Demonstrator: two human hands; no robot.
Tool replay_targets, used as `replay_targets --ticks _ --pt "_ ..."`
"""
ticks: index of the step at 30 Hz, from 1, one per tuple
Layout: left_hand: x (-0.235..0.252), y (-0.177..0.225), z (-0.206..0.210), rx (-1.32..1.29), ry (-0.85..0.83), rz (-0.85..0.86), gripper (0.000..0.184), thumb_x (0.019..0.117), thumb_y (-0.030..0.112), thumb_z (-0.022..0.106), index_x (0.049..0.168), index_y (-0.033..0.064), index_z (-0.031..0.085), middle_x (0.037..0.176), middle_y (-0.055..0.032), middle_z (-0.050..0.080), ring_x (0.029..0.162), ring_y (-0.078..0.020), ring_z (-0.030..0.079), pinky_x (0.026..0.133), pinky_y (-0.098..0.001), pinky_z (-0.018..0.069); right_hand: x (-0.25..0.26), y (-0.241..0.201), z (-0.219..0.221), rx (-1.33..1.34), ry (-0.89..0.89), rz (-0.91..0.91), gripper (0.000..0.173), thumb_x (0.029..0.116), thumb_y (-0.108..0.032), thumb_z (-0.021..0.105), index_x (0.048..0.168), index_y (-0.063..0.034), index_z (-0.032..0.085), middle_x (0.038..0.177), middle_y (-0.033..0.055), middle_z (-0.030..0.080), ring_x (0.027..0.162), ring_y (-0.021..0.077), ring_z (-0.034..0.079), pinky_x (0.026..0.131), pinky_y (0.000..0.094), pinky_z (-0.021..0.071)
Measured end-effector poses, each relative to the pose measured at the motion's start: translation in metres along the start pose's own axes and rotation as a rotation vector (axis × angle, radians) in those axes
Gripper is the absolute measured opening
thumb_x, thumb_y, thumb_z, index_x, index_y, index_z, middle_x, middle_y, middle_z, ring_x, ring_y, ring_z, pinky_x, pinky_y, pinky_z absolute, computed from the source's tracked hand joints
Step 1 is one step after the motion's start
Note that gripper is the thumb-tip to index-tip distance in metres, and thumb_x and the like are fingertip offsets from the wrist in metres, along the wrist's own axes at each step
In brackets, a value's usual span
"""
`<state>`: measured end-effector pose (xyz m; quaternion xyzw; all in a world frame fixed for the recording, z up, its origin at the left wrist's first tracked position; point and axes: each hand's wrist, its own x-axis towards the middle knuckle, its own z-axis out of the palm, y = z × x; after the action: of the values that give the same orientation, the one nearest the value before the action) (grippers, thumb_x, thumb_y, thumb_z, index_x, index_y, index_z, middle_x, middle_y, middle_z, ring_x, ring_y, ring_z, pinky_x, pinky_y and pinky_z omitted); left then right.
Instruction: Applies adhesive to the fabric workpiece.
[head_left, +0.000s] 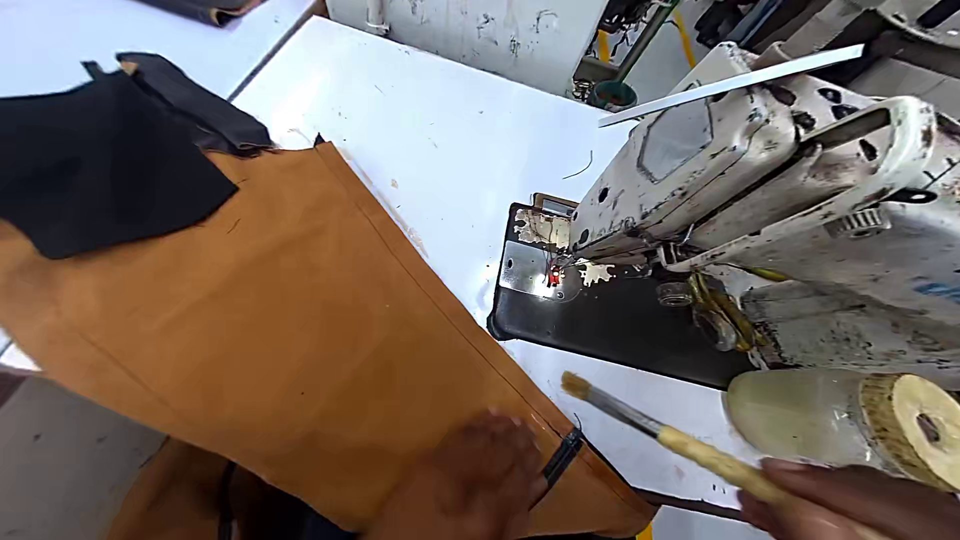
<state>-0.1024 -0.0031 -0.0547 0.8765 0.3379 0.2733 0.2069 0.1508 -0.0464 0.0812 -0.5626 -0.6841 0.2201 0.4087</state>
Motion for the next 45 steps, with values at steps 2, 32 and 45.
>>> replay_targets --ticks 2,32,45 --pt "0.011 -0.037 -0.028 0.142 0.105 -0.041 0.031 0.1053 0.025 0.053 0.12 0.0087 0.075 0.125 -0.0055 0.073 0.122 -0.0198 0.068 0.11 -0.0426 0.0505 0.003 0.01 0.022 -0.062 -0.001 -0.026 0.017 0.0982 -0.017 0.069 0.109 -0.0049 0.076 0.089 0.006 0.075 0.079 0.0067 0.071 0.07 0.0236 0.0606" --pt "0.108 -0.257 -0.148 0.344 0.13 -0.393 0.04 0.1033 0.032 0.05 0.13 0.009 0.07 0.142 -0.0055 0.062 0.131 -0.0234 0.056 0.11 -0.0494 0.0399 0.253 0.026 0.239 -0.227 -0.017 -0.419 0.026 0.1048 -0.031 0.057 0.106 -0.0131 0.077 0.089 -0.0001 0.075 0.075 0.0044 0.07 0.064 0.0233 0.058" --pt "0.107 -0.257 -0.148 0.317 0.154 -0.407 0.038 0.1012 0.032 0.054 0.122 0.0067 0.073 0.138 -0.0061 0.064 0.127 -0.0235 0.058 0.108 -0.0473 0.0418 0.264 0.006 0.231 -0.314 0.02 -0.391 0.032 0.1047 -0.032 0.051 0.091 -0.0135 0.074 0.069 -0.0037 0.065 0.058 0.0035 0.06 0.05 0.0248 0.0472"
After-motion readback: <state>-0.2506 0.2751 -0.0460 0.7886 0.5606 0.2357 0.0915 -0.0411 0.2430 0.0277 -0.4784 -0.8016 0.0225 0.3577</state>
